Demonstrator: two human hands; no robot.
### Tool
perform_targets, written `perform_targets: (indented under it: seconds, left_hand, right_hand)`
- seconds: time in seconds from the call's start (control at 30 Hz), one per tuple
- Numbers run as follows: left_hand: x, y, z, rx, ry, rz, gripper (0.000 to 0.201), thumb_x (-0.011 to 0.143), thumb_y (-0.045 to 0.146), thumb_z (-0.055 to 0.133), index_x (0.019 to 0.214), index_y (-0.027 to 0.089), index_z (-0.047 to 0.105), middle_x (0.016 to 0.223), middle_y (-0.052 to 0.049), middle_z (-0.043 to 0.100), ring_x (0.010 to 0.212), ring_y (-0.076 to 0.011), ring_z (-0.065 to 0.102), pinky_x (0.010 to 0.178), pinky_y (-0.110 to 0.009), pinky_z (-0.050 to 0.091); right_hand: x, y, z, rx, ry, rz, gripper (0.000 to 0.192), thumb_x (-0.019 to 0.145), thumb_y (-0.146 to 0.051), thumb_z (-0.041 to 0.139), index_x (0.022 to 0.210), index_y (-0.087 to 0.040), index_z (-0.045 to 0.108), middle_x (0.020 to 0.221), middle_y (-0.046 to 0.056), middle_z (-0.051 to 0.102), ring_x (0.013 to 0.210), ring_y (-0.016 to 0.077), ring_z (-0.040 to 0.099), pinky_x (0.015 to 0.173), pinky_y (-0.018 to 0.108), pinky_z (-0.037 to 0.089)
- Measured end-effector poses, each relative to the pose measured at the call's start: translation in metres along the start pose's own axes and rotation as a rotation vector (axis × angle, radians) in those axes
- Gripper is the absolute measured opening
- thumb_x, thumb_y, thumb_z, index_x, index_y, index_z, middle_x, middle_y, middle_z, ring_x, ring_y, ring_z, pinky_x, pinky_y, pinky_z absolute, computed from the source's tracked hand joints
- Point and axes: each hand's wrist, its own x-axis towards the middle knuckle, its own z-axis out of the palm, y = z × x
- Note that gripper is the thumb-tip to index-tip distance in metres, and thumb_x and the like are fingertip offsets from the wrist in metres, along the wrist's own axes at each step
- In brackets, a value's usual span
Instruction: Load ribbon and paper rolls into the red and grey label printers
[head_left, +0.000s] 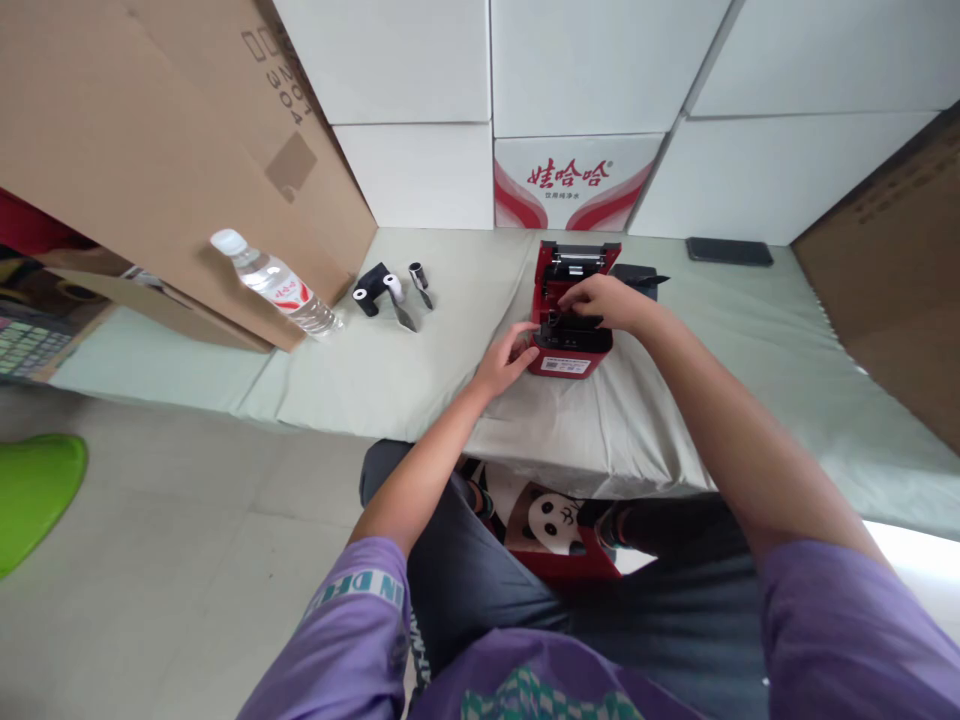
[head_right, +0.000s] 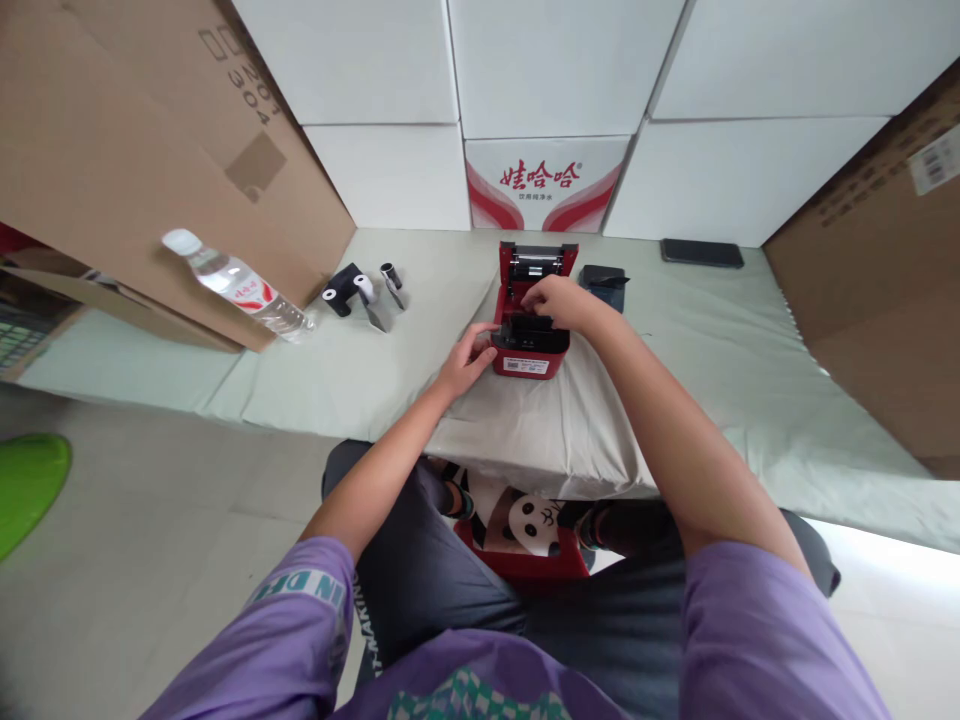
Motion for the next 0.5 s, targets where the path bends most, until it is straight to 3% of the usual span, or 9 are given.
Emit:
perform_targets:
  seconds: [0.07,0.2,0.37,0.5]
  left_hand:
    - [0.0,-0.002,0.001,-0.019,-0.002,0.002,0.059,0.102,0.067,0.056,0.14,0.021,0.054,0.066,0.007,0.04,0.06,-0.013,0.042,0.061,-0.028,0.032]
    - [0.001,-0.004,0.002,-0.051,0.0,0.005,0.059,0.102,0.066,0.058,0.14,0.021,0.054,0.067,0.007,0.039,0.06,-0.0126,0.039,0.061,-0.028,0.029]
    - [0.001,0.0,0.003,-0.045,-0.004,0.005,0.061,0.101,0.069,0.057,0.139,0.021,0.054,0.066,0.007,0.037,0.059,-0.0128,0.039,0.06,-0.028,0.029]
    - [0.001,0.001,0.002,-0.03,-0.005,-0.003,0.062,0.102,0.07,0.055,0.14,0.021,0.053,0.066,0.007,0.039,0.059,-0.0126,0.041,0.06,-0.028,0.031]
  right_hand:
    - [0.012,-0.008,-0.003,-0.221,-0.15,-0.007,0.035,0.084,-0.006,0.064,0.111,-0.015,0.084,0.114,0.013,0.084,0.103,0.03,0.077,0.089,0.038,0.058]
    - [0.023,-0.027,-0.001,-0.494,-0.346,0.104,0.034,0.089,-0.01,0.064,0.118,-0.013,0.082,0.118,0.019,0.082,0.103,0.0341,0.077,0.085,0.04,0.058]
    - [0.029,-0.035,0.004,-0.632,-0.337,0.094,0.027,0.092,-0.013,0.064,0.111,-0.013,0.082,0.116,0.021,0.081,0.104,0.0362,0.076,0.083,0.042,0.056]
    - [0.026,-0.029,-0.001,-0.67,-0.331,-0.031,0.032,0.094,-0.011,0.057,0.116,-0.014,0.079,0.12,0.021,0.08,0.105,0.0334,0.075,0.082,0.04,0.052]
